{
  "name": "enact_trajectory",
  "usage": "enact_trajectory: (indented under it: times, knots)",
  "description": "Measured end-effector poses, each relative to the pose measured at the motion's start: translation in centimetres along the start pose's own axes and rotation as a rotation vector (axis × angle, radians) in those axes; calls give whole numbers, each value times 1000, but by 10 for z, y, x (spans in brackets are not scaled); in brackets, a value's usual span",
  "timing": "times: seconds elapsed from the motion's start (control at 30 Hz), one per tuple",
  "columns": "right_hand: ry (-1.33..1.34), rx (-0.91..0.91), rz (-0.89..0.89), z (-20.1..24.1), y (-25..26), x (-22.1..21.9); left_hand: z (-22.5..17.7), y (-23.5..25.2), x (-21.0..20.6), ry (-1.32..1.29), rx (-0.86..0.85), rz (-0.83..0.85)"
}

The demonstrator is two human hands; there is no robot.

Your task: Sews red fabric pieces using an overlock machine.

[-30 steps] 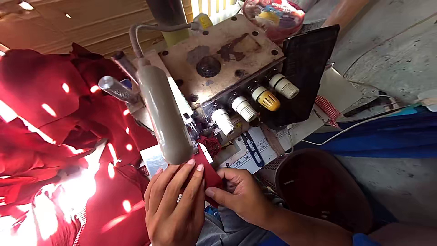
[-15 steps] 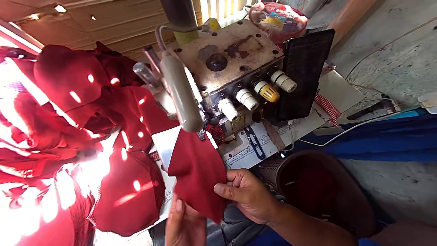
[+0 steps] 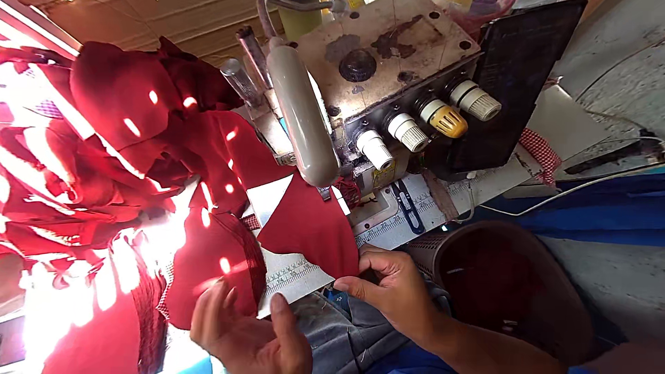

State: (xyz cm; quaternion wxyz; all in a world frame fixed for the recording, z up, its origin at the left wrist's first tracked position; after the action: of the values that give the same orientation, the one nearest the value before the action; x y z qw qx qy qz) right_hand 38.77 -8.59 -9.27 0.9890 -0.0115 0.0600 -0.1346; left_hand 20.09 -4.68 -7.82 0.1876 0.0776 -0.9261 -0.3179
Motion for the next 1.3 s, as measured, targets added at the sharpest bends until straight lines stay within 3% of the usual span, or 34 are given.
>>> enact_trajectory:
  times: [0.13, 0.3, 0.77, 0.97, 1.07, 1.13, 1.2, 1.3]
  knots:
    - [-84, 69, -41, -1, 0, -1, -17, 33, -24, 81, -257, 313]
    - [-41, 88, -24, -11, -1, 0, -9, 54, -49, 152, -406, 477]
    - [-52, 88, 40, 2, 31, 1, -1, 73, -47, 231, -537, 536]
    - [153, -15, 120, 1, 39, -3, 3, 67, -42, 210, -504, 507]
    - [297, -158, 199, 1, 32, -4, -2, 38, -28, 200, -392, 361]
    - [325, -227, 227, 2, 23, -2, -6, 9, -18, 121, -204, 273]
    - [353, -264, 247, 3, 16, 2, -8, -22, -16, -135, 154, 279]
    - [382, -290, 257, 5, 9, 6, -6, -45, -25, -796, 774, 314]
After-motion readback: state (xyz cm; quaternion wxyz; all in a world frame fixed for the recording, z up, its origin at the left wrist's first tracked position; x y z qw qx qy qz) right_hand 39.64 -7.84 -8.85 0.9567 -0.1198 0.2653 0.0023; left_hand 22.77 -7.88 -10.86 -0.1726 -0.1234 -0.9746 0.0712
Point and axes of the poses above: each hand's wrist, its own y-axis towards the middle knuckle, its own x-axis out of the back of the hand, z = x × y, the point moved 1 cm from there along y, towards the middle knuckle, and after that the axes turned 6 degrees about -x, right-handed, at the moved point
